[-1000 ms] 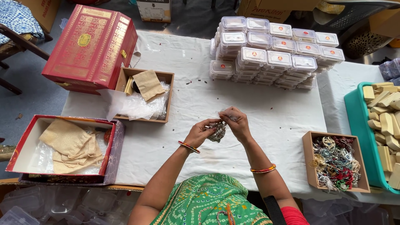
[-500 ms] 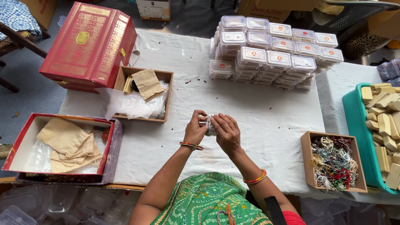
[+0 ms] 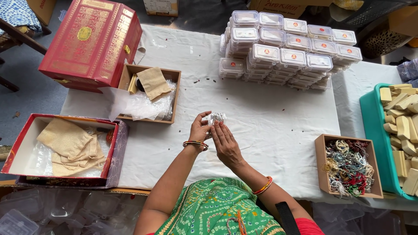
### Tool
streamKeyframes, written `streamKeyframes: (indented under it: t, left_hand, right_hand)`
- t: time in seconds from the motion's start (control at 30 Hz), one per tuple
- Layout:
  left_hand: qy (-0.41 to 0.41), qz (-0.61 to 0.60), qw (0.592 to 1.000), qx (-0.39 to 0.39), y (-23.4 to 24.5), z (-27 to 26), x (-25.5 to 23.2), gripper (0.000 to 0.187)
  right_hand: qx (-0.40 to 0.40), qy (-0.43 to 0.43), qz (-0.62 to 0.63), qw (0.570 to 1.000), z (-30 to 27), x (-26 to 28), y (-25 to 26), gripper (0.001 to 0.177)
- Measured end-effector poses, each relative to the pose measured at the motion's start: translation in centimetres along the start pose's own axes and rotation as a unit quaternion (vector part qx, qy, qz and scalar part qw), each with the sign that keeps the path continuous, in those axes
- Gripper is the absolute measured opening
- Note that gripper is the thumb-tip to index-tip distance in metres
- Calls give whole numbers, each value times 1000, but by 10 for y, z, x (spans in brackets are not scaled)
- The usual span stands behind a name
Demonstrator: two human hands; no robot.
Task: The person picks up a beaded bracelet, places it into a small plastic bag, and then puts the bag into a beige cloth pouch. They tie the pouch and place it into a small plastic container, which is then stacked with others. The process is repeated with another bracelet.
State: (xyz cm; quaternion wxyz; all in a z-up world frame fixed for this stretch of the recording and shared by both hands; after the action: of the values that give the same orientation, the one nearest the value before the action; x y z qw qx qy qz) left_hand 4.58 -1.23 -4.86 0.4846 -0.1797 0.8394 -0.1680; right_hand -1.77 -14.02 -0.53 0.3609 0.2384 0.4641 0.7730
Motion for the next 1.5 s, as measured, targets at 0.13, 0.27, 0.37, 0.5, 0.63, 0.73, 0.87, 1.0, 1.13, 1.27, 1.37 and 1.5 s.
streamKeyframes:
  t: [0.13, 0.27, 0.37, 0.5, 0.63, 0.73, 0.87, 1.0, 1.13, 1.27, 1.37, 1.5]
  left_hand:
    - [32, -22, 999, -2, 14, 5, 13, 53]
    - [56, -114, 992, 20, 17, 0, 2, 53]
    - [55, -72, 996, 7, 14, -11, -9, 59]
    - [72, -93, 993, -19, 22, -2, 6, 57]
    - [74, -126, 989, 18, 20, 2, 14, 43]
    - [68, -155, 986, -9, 23, 7, 22, 36]
    - [94, -169, 981, -21, 33, 8, 30, 37]
    - [83, 127, 988, -24, 25, -27, -27, 45]
    - [-110, 506, 850, -95, 78, 12, -54, 44]
    - [-201, 642, 709, -212, 135, 61, -89, 38]
    - [-183, 677, 673, -234, 160, 85, -100, 36]
    - [-170, 692, 661, -236, 193, 126, -88, 32]
  right_hand:
    - [-7, 11, 18, 1000, 5, -1, 2, 49]
    - [-12, 47, 15, 999, 10, -5, 3, 44]
    - [-35, 65, 31, 997, 10, -10, 4, 39]
    - [-80, 84, 66, 991, 0, -18, -1, 33]
    - [-90, 72, 65, 991, 3, -19, 0, 31]
    - [-67, 70, 65, 993, 15, -14, 11, 35]
    - [-62, 73, 57, 994, 12, -16, -2, 32]
    - [-57, -74, 291, 952, 4, -22, -15, 27]
    - [-53, -375, 632, 676, -53, -76, -105, 25]
    - [-60, -533, 692, 483, -100, -96, -137, 18]
    - [-41, -564, 696, 442, -110, -89, -127, 16]
    - [-28, -564, 698, 441, -124, -84, -122, 17]
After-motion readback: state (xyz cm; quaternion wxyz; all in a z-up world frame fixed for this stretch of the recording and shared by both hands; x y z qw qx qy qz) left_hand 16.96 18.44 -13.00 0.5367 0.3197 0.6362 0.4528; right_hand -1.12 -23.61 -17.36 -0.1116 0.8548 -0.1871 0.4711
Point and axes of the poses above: each hand's wrist, its own z-axis towards the middle knuckle, its own y-axis out of the back of the hand, x = y × z, the point moved 3 cm from there along z, towards the middle knuckle
